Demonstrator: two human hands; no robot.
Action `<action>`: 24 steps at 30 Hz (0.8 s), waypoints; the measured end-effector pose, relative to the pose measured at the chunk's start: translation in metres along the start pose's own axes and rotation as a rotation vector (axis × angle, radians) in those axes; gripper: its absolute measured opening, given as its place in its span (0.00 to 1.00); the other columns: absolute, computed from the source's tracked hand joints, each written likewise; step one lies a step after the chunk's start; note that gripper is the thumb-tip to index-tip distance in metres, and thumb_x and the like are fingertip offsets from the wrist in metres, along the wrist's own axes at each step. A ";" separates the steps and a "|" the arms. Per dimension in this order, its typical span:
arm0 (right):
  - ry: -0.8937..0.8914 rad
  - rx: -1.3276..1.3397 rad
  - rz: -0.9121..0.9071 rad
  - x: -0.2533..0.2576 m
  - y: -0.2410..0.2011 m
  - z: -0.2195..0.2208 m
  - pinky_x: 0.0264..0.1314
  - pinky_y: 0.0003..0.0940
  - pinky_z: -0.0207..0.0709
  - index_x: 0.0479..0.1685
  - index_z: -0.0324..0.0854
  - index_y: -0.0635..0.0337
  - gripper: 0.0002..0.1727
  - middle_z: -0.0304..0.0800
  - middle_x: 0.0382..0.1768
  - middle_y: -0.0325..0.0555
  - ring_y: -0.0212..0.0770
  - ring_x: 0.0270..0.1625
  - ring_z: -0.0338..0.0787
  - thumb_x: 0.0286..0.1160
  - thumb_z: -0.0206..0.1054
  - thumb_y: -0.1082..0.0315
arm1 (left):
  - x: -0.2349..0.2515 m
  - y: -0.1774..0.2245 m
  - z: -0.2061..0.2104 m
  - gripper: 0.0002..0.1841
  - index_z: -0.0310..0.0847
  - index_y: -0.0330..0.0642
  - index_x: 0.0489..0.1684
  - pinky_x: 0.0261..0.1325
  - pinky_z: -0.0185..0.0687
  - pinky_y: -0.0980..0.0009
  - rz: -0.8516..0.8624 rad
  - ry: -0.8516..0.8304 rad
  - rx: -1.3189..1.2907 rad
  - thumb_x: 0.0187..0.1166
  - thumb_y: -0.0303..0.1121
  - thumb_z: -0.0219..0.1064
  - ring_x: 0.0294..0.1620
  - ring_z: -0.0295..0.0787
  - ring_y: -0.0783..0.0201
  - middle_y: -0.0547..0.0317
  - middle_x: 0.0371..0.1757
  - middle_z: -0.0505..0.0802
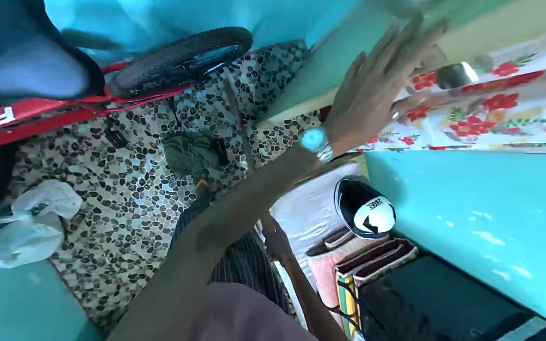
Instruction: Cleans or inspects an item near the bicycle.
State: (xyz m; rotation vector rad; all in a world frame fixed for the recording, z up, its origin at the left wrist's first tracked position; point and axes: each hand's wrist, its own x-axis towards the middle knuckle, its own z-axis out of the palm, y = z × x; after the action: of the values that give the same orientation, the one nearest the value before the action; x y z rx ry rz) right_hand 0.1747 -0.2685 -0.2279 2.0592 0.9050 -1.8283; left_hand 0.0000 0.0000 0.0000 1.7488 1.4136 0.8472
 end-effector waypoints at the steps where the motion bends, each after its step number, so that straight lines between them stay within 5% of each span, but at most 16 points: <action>1: 0.018 0.027 -0.021 0.004 -0.014 0.004 0.26 0.43 0.80 0.95 0.48 0.49 0.37 0.85 0.38 0.55 0.43 0.23 0.80 0.89 0.58 0.59 | -0.008 -0.037 0.029 0.29 0.75 0.45 0.81 0.91 0.55 0.56 0.095 0.058 -0.010 0.79 0.32 0.73 0.93 0.56 0.52 0.55 0.93 0.65; 3: 0.080 0.062 -0.072 0.016 -0.041 0.009 0.26 0.44 0.81 0.94 0.49 0.54 0.36 0.85 0.37 0.56 0.43 0.23 0.82 0.90 0.57 0.60 | -0.040 -0.103 0.061 0.20 0.87 0.51 0.68 0.93 0.52 0.52 0.146 0.046 -0.066 0.78 0.36 0.74 0.94 0.52 0.53 0.59 0.93 0.63; 5: 0.139 0.091 -0.116 0.031 -0.072 0.009 0.24 0.41 0.81 0.92 0.50 0.59 0.33 0.84 0.34 0.53 0.42 0.22 0.82 0.92 0.55 0.60 | -0.085 -0.166 0.072 0.17 0.88 0.46 0.65 0.89 0.61 0.50 0.008 0.031 -0.143 0.81 0.37 0.71 0.90 0.61 0.50 0.53 0.91 0.66; 7: 0.193 0.122 -0.162 0.055 -0.105 0.005 0.28 0.42 0.83 0.90 0.52 0.62 0.32 0.84 0.36 0.55 0.42 0.24 0.83 0.91 0.55 0.62 | -0.139 -0.245 0.088 0.20 0.82 0.42 0.72 0.83 0.71 0.50 -0.241 0.034 -0.139 0.83 0.36 0.69 0.86 0.69 0.49 0.49 0.91 0.66; 10: 0.250 0.149 -0.227 0.108 -0.144 -0.010 0.31 0.41 0.83 0.87 0.57 0.64 0.31 0.83 0.37 0.56 0.43 0.27 0.83 0.89 0.59 0.63 | -0.213 -0.338 0.096 0.26 0.70 0.43 0.84 0.78 0.74 0.42 -0.709 -0.049 -0.070 0.87 0.38 0.63 0.81 0.75 0.43 0.44 0.89 0.69; 13: 0.266 0.098 -0.236 0.161 -0.168 -0.036 0.34 0.47 0.82 0.91 0.53 0.50 0.33 0.84 0.41 0.57 0.48 0.30 0.83 0.91 0.55 0.52 | -0.268 -0.408 0.095 0.28 0.64 0.39 0.86 0.73 0.73 0.32 -1.027 -0.105 0.011 0.86 0.34 0.63 0.76 0.77 0.32 0.33 0.83 0.74; 15: 0.348 0.088 -0.285 0.203 -0.189 -0.054 0.36 0.48 0.83 0.91 0.51 0.48 0.33 0.83 0.46 0.58 0.49 0.33 0.84 0.91 0.55 0.51 | -0.301 -0.458 0.098 0.30 0.61 0.35 0.87 0.81 0.64 0.34 -1.128 -0.059 0.036 0.89 0.38 0.61 0.83 0.69 0.31 0.30 0.86 0.69; 18: 0.462 0.088 -0.311 0.273 -0.218 -0.090 0.41 0.48 0.87 0.94 0.46 0.52 0.35 0.84 0.55 0.61 0.50 0.38 0.88 0.91 0.54 0.56 | -0.346 -0.526 0.110 0.34 0.55 0.32 0.89 0.80 0.63 0.32 -1.228 -0.013 0.088 0.88 0.41 0.62 0.81 0.68 0.26 0.23 0.83 0.69; 20: 0.504 0.057 -0.323 0.309 -0.235 -0.113 0.38 0.43 0.87 0.89 0.54 0.60 0.31 0.84 0.49 0.57 0.45 0.34 0.88 0.93 0.52 0.56 | -0.357 -0.561 0.115 0.36 0.54 0.29 0.89 0.82 0.61 0.33 -1.285 0.033 0.117 0.87 0.40 0.64 0.82 0.67 0.26 0.21 0.83 0.69; 24: 0.500 0.045 -0.240 0.369 -0.262 -0.141 0.33 0.31 0.83 0.86 0.56 0.54 0.29 0.80 0.46 0.46 0.35 0.30 0.84 0.93 0.51 0.52 | -0.357 -0.625 0.128 0.38 0.52 0.29 0.90 0.84 0.60 0.35 -1.314 0.046 0.133 0.86 0.39 0.65 0.84 0.64 0.26 0.20 0.84 0.67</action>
State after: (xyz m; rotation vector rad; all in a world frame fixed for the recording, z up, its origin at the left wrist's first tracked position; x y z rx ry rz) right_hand 0.1426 0.1198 -0.4985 2.5920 1.2894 -1.4577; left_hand -0.2737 -0.2809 -0.6165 0.5399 2.1822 0.0499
